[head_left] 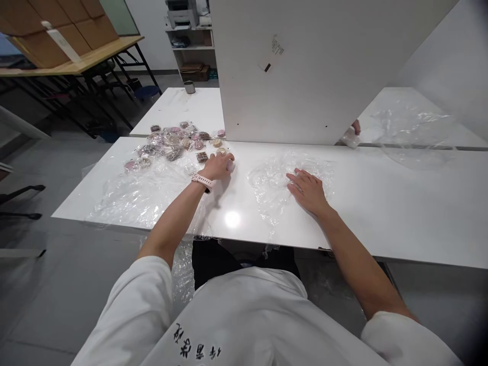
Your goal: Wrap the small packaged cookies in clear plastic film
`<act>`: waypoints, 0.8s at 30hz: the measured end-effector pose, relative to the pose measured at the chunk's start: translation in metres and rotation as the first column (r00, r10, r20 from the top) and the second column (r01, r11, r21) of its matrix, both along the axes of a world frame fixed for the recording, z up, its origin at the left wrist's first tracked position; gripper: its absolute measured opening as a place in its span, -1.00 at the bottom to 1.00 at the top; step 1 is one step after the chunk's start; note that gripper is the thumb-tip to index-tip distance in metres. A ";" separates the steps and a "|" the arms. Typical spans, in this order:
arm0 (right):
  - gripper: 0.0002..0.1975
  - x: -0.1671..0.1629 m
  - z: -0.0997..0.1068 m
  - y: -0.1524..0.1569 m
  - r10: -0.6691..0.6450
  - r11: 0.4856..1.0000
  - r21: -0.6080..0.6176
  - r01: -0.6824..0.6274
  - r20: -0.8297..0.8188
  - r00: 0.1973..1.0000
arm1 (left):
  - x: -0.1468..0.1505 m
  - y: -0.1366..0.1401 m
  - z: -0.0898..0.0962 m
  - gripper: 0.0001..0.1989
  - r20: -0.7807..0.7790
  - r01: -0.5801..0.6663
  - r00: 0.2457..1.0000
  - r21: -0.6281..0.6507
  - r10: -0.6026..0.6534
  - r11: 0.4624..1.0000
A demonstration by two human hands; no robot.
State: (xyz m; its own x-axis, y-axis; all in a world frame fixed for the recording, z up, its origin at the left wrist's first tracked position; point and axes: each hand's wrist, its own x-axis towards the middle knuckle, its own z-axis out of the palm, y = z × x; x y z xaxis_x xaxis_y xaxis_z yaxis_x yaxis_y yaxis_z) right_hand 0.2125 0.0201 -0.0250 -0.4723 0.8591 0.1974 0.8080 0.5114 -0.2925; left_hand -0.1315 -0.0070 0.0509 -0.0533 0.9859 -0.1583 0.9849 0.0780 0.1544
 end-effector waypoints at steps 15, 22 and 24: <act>-0.35 0.037 0.030 -0.041 -0.069 0.975 -0.221 -0.016 -0.372 0.926 | 0.132 -0.097 0.038 -0.64 0.585 0.237 0.668 0.420 -0.460 0.876; -0.50 0.011 0.056 -0.022 0.127 0.971 -0.179 -0.156 -0.168 0.978 | 0.150 -0.135 -0.022 -0.70 0.703 0.227 0.654 0.170 -0.279 0.959; -0.74 -0.007 0.065 -0.011 0.185 0.952 -0.222 -0.210 -0.130 0.974 | 0.144 -0.130 -0.022 -0.73 0.753 0.217 0.606 0.153 -0.256 0.964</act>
